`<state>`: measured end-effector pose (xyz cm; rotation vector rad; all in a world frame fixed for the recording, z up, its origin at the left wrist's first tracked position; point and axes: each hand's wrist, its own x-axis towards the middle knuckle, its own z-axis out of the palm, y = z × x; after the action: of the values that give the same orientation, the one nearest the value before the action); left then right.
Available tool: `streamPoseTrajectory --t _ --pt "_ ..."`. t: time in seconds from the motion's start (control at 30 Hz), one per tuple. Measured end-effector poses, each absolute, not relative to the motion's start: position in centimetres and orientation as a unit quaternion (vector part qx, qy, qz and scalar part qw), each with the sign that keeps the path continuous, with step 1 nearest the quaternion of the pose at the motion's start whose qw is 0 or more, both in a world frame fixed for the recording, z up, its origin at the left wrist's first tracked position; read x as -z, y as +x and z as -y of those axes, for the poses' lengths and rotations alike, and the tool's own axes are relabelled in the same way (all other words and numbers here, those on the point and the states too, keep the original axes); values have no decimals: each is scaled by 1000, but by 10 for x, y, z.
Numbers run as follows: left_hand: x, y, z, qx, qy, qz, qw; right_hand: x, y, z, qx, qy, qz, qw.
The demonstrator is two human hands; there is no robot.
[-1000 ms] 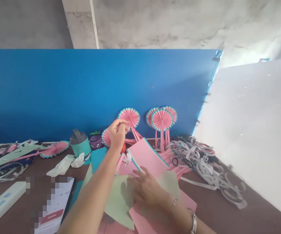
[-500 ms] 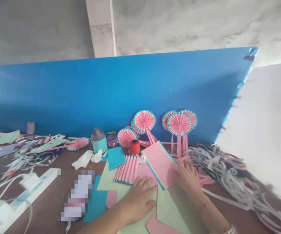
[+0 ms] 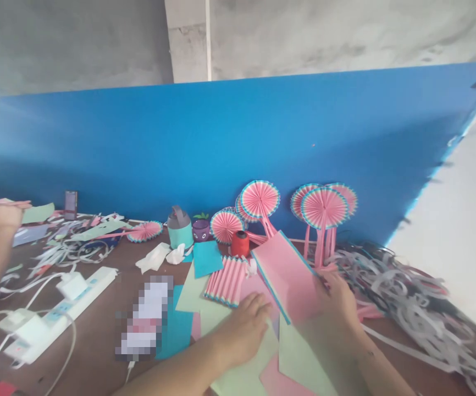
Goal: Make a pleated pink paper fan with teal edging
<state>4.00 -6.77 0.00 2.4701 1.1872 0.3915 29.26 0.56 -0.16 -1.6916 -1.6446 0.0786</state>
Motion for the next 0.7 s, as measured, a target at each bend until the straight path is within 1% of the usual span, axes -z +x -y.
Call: streamPoseTrajectory --t 0.07,0.13,0.2,0.23,0.33,0.4,0.47,0.53,0.6,0.7 --pt "0 40 65 -148 875 -425 180 -3 292 -2 -81 -649 594 469" --pt "0 40 63 -184 868 -427 175 -6 289 1 -134 -627 541 545" --pt "-1 40 61 -250 853 -429 163 -8 285 3 -205 -596 503 591" --pt "-2 40 61 -285 842 -431 153 -8 282 4 -248 -583 491 597" --pt "-5 39 59 -352 823 -430 116 -6 273 6 -362 -560 456 589" --pt "-6 37 58 -349 834 -413 106 -5 267 10 -436 -529 441 579" --pt "-7 35 58 -325 858 -383 109 -4 262 13 -482 -519 434 557" --pt "-7 34 57 -301 875 -363 110 -1 261 14 -493 -522 449 532" --pt "-7 34 56 -297 874 -367 112 3 263 12 -475 -537 488 498" --pt "-3 34 54 -306 854 -401 129 8 272 5 -393 -577 565 440"
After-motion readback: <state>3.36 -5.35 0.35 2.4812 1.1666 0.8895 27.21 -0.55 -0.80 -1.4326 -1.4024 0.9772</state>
